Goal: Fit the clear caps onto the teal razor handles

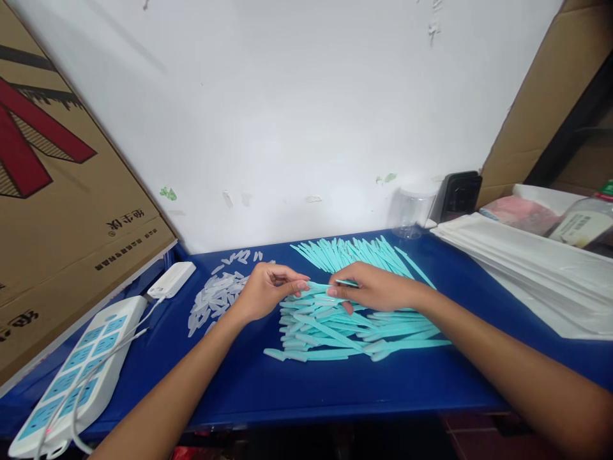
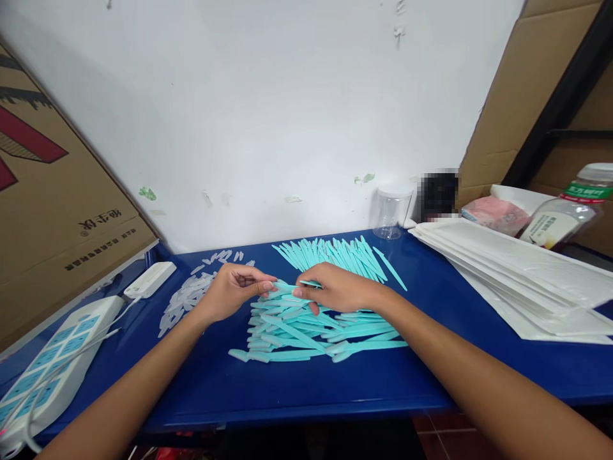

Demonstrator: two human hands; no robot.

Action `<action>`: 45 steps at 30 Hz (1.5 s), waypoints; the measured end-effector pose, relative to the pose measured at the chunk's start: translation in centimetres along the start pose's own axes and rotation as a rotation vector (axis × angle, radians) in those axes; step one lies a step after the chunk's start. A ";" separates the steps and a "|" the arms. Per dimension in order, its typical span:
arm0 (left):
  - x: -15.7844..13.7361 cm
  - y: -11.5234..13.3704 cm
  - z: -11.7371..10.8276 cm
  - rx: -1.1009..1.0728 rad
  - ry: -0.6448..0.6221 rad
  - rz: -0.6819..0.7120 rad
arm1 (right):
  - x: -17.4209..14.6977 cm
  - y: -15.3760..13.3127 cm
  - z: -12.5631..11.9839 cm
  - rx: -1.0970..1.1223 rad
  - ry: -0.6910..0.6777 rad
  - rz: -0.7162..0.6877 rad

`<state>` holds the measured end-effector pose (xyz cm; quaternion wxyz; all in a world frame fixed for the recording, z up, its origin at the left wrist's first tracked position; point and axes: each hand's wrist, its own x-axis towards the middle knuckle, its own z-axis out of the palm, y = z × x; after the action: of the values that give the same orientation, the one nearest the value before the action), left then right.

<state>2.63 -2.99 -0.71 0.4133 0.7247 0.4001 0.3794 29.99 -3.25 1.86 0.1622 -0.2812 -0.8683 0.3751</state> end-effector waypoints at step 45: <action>0.1 0.4 1.4 -0.051 0.074 -0.038 | -0.1 0.0 -0.3 -0.016 0.102 0.080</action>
<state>3.96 -3.49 -0.80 0.4237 0.6915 0.4192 0.4081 30.20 -3.17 2.09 0.1889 -0.3356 -0.8500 0.3594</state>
